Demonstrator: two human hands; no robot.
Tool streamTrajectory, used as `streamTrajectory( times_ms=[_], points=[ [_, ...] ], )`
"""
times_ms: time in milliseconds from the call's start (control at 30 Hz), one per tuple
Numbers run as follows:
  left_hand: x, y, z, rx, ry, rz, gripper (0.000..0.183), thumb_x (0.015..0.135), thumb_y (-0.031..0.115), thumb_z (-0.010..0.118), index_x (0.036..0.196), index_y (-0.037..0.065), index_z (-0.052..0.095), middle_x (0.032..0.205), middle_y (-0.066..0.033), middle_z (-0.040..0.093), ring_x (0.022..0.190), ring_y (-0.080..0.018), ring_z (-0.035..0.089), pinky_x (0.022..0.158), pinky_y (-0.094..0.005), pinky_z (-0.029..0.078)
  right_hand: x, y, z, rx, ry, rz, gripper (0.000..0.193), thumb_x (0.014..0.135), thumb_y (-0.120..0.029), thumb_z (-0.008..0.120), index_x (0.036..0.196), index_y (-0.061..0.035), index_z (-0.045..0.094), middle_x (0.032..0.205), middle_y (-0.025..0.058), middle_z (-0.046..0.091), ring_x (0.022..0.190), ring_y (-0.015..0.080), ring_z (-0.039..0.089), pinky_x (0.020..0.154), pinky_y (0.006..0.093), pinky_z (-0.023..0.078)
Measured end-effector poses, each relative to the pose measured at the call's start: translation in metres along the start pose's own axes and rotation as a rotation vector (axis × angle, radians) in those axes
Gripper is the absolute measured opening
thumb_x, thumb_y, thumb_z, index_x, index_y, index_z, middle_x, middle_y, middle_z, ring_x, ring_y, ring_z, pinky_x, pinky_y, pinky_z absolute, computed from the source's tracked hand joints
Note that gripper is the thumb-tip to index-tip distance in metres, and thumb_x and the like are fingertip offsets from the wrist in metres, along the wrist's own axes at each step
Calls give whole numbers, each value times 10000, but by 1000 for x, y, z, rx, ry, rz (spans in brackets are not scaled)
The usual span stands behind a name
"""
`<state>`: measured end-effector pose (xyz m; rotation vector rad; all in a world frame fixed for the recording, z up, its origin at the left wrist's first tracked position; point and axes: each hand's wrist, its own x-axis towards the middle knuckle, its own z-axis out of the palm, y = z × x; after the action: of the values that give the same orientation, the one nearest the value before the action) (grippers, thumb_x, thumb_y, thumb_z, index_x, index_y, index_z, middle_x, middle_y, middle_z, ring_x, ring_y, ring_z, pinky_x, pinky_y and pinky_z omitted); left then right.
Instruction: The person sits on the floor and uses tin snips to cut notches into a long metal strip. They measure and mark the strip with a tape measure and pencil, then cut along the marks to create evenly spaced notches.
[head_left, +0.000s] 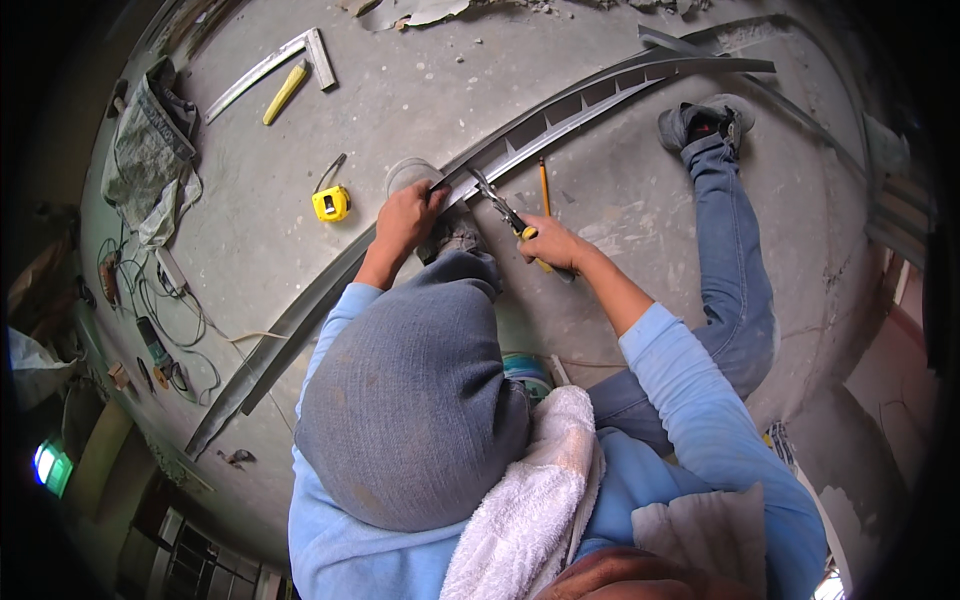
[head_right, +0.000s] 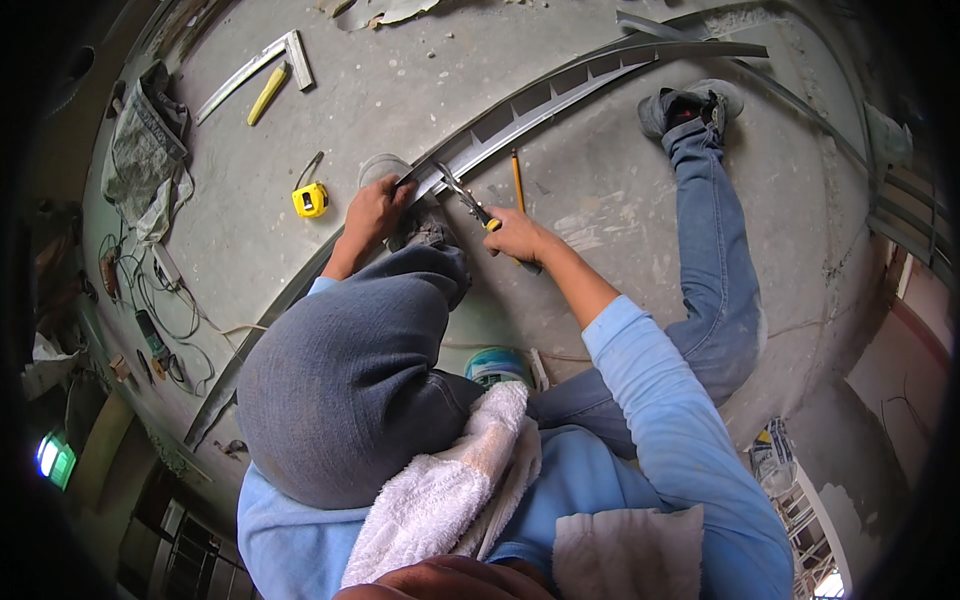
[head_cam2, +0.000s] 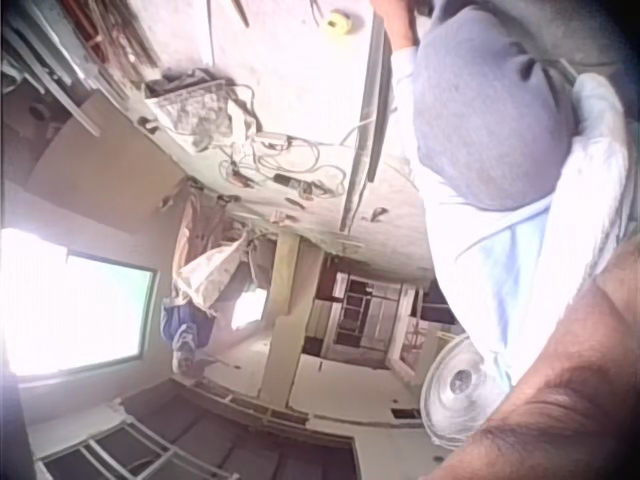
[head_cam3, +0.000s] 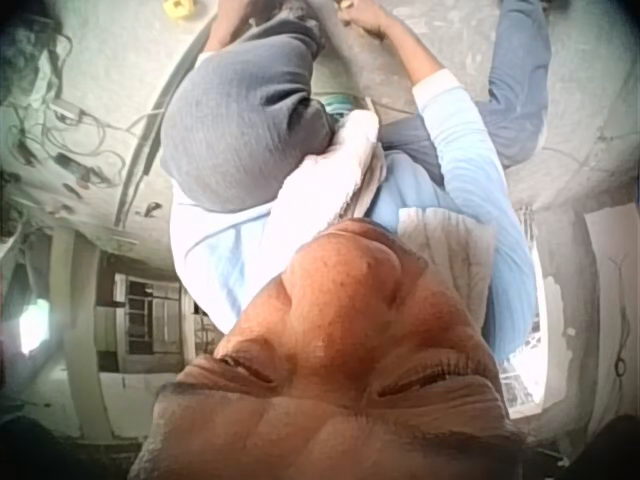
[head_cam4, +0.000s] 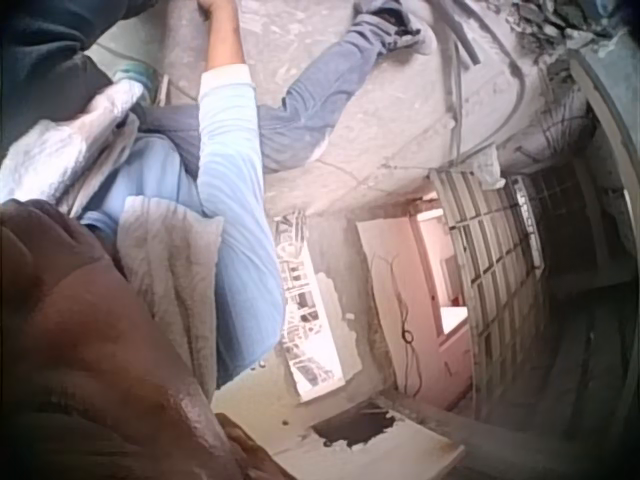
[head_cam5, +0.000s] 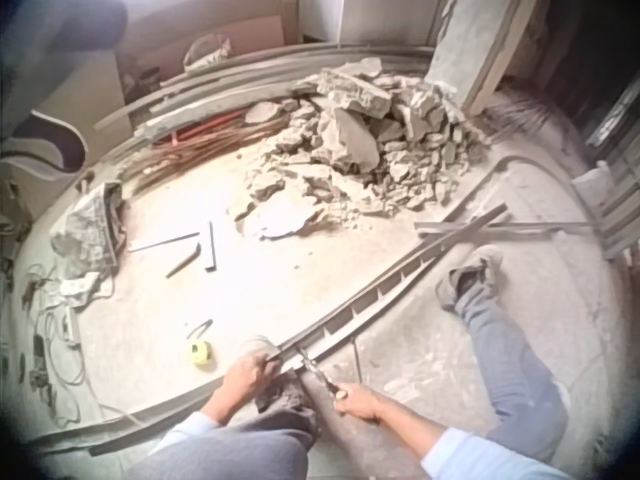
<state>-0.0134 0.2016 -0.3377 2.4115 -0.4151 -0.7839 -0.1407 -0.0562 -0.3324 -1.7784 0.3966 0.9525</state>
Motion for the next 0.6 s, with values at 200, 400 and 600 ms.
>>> streamTrajectory(
  times_ms=[200, 400, 600],
  points=[
    [1, -1, 3, 13, 0, -19, 415, 1012, 428, 592, 950, 21, 643, 856, -289, 670, 901, -502, 650, 747, -554, 487, -3, -3, 3, -78, 67, -20, 584, 758, -195, 671, 1307, -8, 600, 839, 155, 674, 762, 233, 646, 732, 363, 535],
    [-2, -1, 7, 4, 29, -35, 404, 1007, 427, 599, 953, 29, 642, 853, -283, 672, 896, -499, 652, 740, -556, 487, -4, -2, -1, -126, 38, -25, 681, 736, -204, 692, 1368, 16, 563, 978, 226, 687, 872, 312, 665, 809, 386, 537],
    [-1, -3, 9, 8, 40, -37, 393, 1003, 424, 606, 942, 38, 647, 850, -275, 677, 884, -499, 652, 735, -563, 490, -8, -5, -2, -112, 18, 4, 655, 756, -208, 672, 1365, 0, 552, 945, 198, 676, 843, 281, 648, 794, 385, 531]
  ],
)
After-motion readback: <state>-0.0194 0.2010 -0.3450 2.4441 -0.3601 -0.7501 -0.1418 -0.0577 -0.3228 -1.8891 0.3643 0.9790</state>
